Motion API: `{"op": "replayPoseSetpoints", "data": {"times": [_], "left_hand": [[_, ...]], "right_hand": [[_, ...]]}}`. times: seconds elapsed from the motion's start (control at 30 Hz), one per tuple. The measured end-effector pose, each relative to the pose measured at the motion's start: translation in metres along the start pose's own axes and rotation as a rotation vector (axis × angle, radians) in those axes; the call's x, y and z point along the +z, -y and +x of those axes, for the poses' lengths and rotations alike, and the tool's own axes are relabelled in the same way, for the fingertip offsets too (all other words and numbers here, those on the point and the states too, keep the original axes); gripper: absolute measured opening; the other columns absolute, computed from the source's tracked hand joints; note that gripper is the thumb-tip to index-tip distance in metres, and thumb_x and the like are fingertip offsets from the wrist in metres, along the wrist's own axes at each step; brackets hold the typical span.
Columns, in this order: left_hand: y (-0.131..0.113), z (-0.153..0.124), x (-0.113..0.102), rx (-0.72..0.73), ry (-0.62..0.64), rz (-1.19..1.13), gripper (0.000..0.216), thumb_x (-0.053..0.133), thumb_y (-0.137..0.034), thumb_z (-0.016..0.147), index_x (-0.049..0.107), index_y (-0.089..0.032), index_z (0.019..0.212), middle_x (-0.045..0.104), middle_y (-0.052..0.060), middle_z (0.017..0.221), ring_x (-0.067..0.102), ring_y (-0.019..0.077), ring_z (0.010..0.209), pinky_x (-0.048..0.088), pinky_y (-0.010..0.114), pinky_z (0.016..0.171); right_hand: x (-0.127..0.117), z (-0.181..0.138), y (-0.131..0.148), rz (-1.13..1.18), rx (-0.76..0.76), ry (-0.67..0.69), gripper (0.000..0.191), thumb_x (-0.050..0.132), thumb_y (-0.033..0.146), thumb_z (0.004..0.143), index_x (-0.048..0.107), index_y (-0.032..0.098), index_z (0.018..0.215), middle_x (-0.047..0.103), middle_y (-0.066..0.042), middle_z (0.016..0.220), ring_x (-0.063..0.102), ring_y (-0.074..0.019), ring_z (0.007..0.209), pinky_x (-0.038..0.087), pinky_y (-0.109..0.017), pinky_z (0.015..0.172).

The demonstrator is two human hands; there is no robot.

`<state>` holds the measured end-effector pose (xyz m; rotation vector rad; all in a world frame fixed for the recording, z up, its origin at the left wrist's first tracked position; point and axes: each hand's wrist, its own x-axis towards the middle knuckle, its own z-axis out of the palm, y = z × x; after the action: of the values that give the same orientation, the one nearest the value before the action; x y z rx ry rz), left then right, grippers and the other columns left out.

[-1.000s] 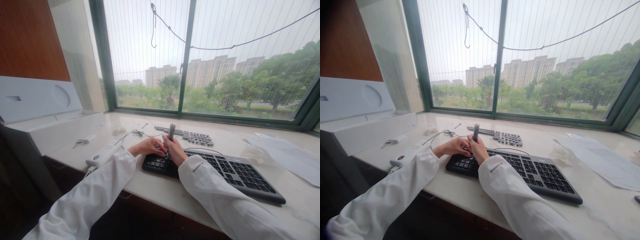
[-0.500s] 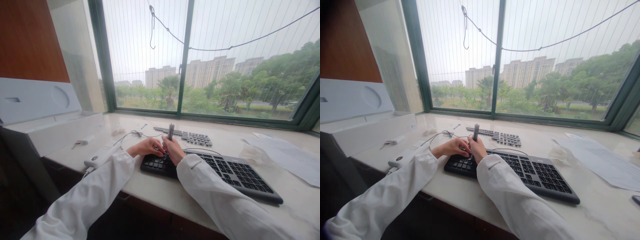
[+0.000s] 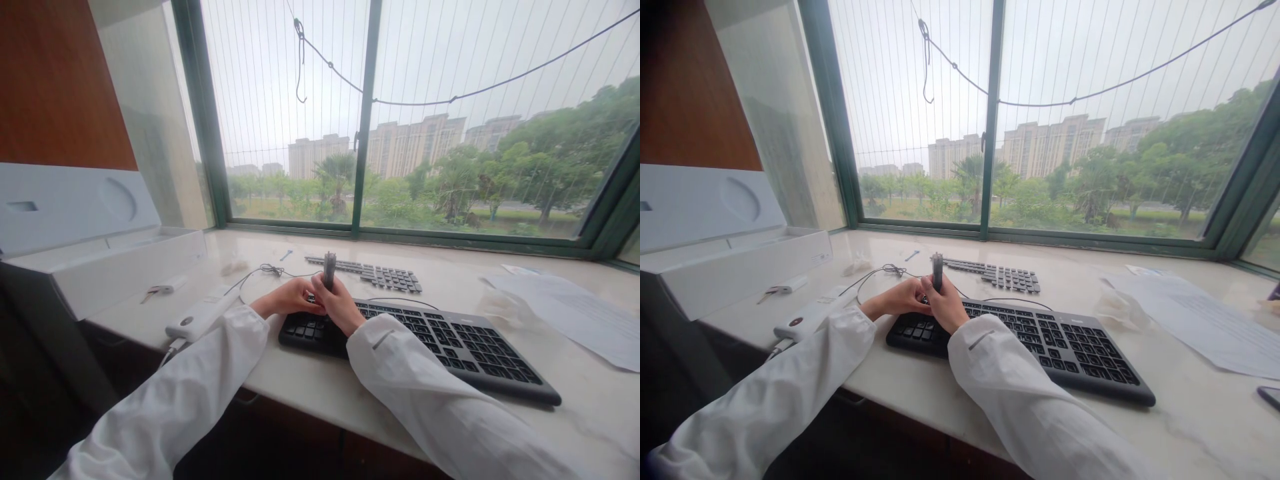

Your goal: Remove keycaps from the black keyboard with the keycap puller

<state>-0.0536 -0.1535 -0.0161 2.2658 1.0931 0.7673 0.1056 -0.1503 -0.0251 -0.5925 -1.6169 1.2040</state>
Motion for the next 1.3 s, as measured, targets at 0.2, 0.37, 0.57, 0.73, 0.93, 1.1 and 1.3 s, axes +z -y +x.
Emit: {"op": "replayPoseSetpoints", "data": {"times": [0.2,0.37,0.57,0.73,0.93,1.1,1.3], "left_hand": [[0.001,-0.001,0.001,0.014,-0.098,0.119,0.028,0.075,-0.037,0.069,0.067,-0.01,0.071,0.05,-0.004,0.057,0.038,0.0063,0.054,0.031,0.018,0.048],[0.0,0.0,0.002,0.011,-0.101,0.033,0.021,0.073,-0.026,0.068,0.065,-0.01,0.079,0.062,0.001,0.074,0.048,0.0098,0.064,0.039,0.019,0.055],[0.005,0.0,0.004,0.016,-0.099,-0.032,0.021,0.071,-0.029,0.07,0.063,-0.01,0.074,0.064,0.004,0.079,0.053,0.0124,0.07,0.044,0.021,0.06],[0.006,-0.002,0.004,0.058,-0.12,-0.054,0.021,0.073,-0.027,0.068,0.06,-0.011,0.071,0.061,0.002,0.071,0.052,0.0117,0.068,0.043,0.021,0.06],[0.003,-0.001,0.003,0.074,-0.1,-0.053,0.019,0.071,-0.022,0.069,0.057,-0.011,0.062,0.059,0.001,0.066,0.051,0.011,0.068,0.042,0.02,0.059],[0.002,-0.001,0.002,0.049,-0.087,-0.042,0.018,0.072,-0.024,0.068,0.06,-0.011,0.063,0.058,0.001,0.065,0.052,0.0119,0.067,0.04,0.02,0.057],[0.002,-0.001,0.003,0.055,-0.085,-0.073,0.016,0.071,-0.023,0.069,0.062,-0.011,0.066,0.059,0.001,0.068,0.051,0.0116,0.068,0.04,0.02,0.057]], "right_hand": [[0.0,0.002,0.0,-0.216,-0.155,0.042,0.034,0.048,0.053,0.087,0.048,0.02,0.076,0.052,0.002,0.068,0.048,-0.0138,0.064,0.038,-0.027,0.062],[0.006,0.004,0.0,-0.324,-0.137,0.019,0.029,0.046,0.048,0.088,0.049,0.02,0.08,0.056,0.0,0.074,0.052,-0.0158,0.069,0.039,-0.029,0.066],[0.01,0.001,-0.001,-0.371,-0.125,-0.037,0.023,0.046,0.045,0.087,0.047,0.022,0.083,0.057,0.001,0.072,0.052,-0.017,0.068,0.039,-0.029,0.064],[0.01,0.0,-0.002,-0.351,-0.144,-0.045,0.021,0.046,0.044,0.088,0.045,0.023,0.083,0.056,0.001,0.07,0.052,-0.0169,0.066,0.039,-0.029,0.062],[0.01,0.0,-0.004,-0.363,-0.159,-0.039,0.021,0.047,0.044,0.087,0.044,0.023,0.086,0.055,0.001,0.069,0.051,-0.0172,0.065,0.039,-0.029,0.062],[0.009,-0.001,-0.003,-0.365,-0.16,-0.046,0.02,0.047,0.044,0.087,0.043,0.024,0.086,0.054,0.001,0.067,0.05,-0.0171,0.063,0.038,-0.029,0.061],[0.009,-0.002,0.0,-0.382,-0.169,-0.049,0.019,0.045,0.042,0.087,0.041,0.024,0.086,0.054,0.001,0.067,0.051,-0.0177,0.063,0.039,-0.03,0.061]]}}
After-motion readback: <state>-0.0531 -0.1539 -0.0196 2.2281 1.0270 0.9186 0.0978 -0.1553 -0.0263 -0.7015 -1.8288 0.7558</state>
